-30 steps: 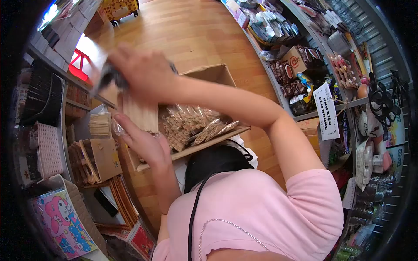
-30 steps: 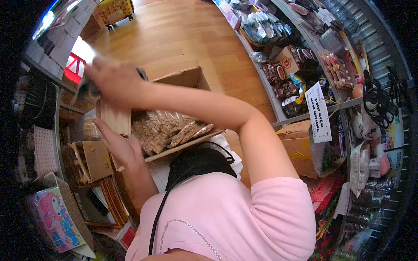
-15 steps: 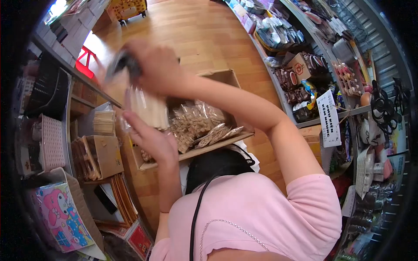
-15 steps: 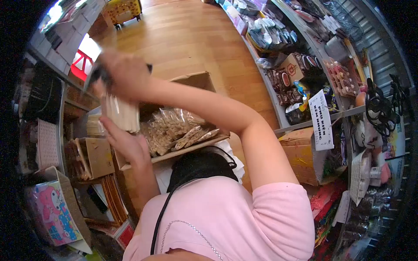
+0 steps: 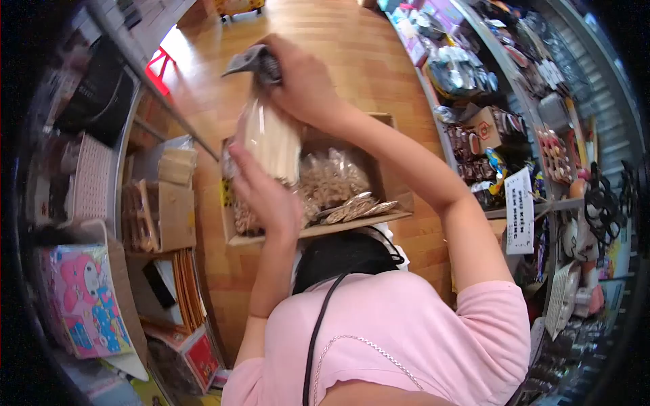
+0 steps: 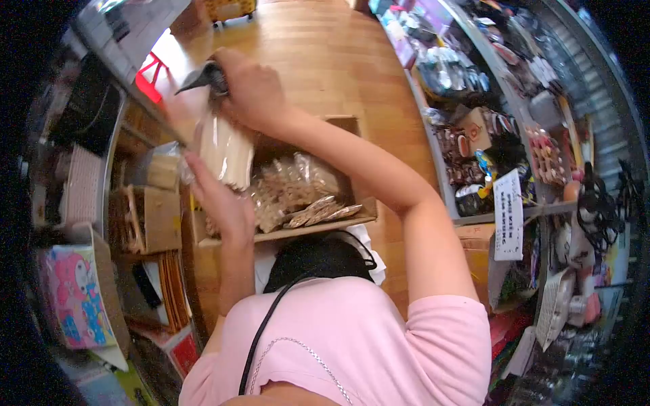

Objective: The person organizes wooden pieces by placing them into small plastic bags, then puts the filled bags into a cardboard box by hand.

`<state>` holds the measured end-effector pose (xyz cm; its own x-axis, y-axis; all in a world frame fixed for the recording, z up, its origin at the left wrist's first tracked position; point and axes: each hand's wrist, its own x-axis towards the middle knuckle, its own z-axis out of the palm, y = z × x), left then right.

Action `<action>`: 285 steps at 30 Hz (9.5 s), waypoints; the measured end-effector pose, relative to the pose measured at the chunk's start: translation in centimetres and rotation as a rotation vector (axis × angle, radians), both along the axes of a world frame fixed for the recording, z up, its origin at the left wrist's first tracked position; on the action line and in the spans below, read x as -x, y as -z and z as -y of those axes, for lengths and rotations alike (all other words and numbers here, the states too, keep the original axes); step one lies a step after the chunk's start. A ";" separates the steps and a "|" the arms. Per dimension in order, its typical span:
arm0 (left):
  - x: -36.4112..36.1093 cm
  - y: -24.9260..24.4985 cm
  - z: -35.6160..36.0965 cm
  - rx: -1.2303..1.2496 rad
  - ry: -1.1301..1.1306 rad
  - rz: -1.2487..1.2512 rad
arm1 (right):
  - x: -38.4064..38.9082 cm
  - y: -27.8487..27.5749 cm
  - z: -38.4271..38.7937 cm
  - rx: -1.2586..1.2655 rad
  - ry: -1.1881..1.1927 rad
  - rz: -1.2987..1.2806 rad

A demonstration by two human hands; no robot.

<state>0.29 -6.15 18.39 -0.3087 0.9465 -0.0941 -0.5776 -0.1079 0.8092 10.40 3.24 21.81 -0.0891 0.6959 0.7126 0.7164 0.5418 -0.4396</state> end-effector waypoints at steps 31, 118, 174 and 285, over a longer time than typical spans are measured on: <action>4.5 1.2 -1.9 -0.210 -0.235 0.003 | 8.1 1.7 6.5 0.107 -0.337 0.149; 9.3 -2.5 -0.7 -0.503 -0.423 -0.534 | -1.1 5.2 4.5 0.807 -0.370 -1.188; 4.8 -2.9 -3.5 -0.671 -0.428 -0.917 | 1.2 2.2 8.3 0.610 -0.363 -1.291; 19.6 25.8 -18.6 0.283 -0.446 0.494 | 1.9 4.2 4.8 0.726 -0.338 -0.651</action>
<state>-19.30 12.45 -7.37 -0.5176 0.6592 -0.5455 -0.8331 -0.2430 0.4969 8.53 -1.54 17.60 -0.1076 0.9879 0.1113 0.0820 0.1204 -0.9893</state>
